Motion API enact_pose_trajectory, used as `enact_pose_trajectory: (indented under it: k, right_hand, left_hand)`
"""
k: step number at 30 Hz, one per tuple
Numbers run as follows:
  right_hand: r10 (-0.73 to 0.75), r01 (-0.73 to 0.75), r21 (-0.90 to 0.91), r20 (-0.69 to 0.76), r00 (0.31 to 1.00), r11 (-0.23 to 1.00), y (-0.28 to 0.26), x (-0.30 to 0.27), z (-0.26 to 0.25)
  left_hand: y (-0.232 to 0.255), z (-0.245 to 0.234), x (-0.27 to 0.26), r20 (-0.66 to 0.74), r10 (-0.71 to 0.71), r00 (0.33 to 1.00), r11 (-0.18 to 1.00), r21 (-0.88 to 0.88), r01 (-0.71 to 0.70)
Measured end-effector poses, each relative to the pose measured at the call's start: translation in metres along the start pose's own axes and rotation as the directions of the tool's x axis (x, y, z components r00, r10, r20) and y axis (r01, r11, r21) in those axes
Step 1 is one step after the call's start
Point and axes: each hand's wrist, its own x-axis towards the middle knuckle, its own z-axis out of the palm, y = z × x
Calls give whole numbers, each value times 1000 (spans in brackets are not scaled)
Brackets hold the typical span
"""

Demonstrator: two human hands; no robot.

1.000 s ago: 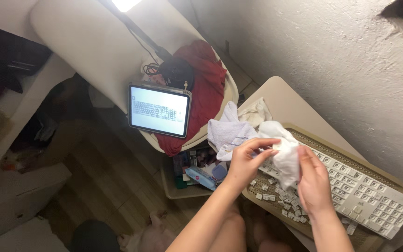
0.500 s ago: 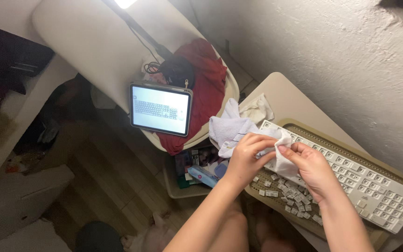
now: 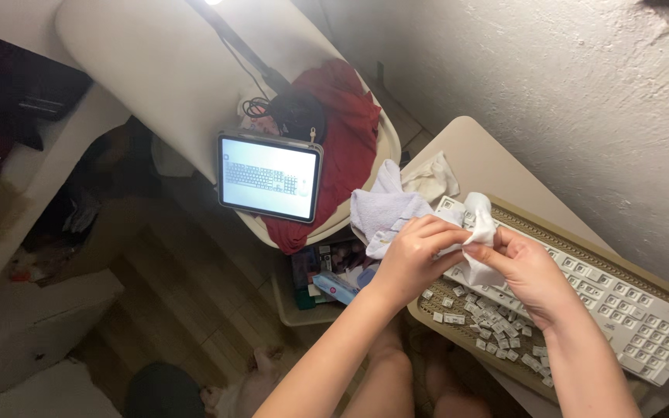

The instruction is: The person sits on the floor and cleans a white keyboard by removing keycaps, wiping them with a cloth, and placing them back. They also wipe the keyboard base and use a tablet as a reference.

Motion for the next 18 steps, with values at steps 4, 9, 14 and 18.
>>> enact_pose_trajectory:
  k: [4, 9, 14, 18]
  right_hand:
    - [14, -13, -58, 5, 1000, 998, -1, -5, -2]
    - [45, -44, -72, 10, 999, 996, -2, -8, -6]
    - [54, -51, -78, 38, 998, 996, -3, -4, -8]
    - [57, -56, -46, 36, 998, 997, 1, -2, -4]
  left_hand:
    - [3, -6, -1, 11, -17, 1000, 1000, -16, 17]
    - [6, -12, 0, 36, -34, 999, 999, -20, 35]
    - [5, -8, -3, 5, -26, 1000, 998, -53, 26]
    - [3, -6, -8, -2, 0, 1000, 999, -54, 0]
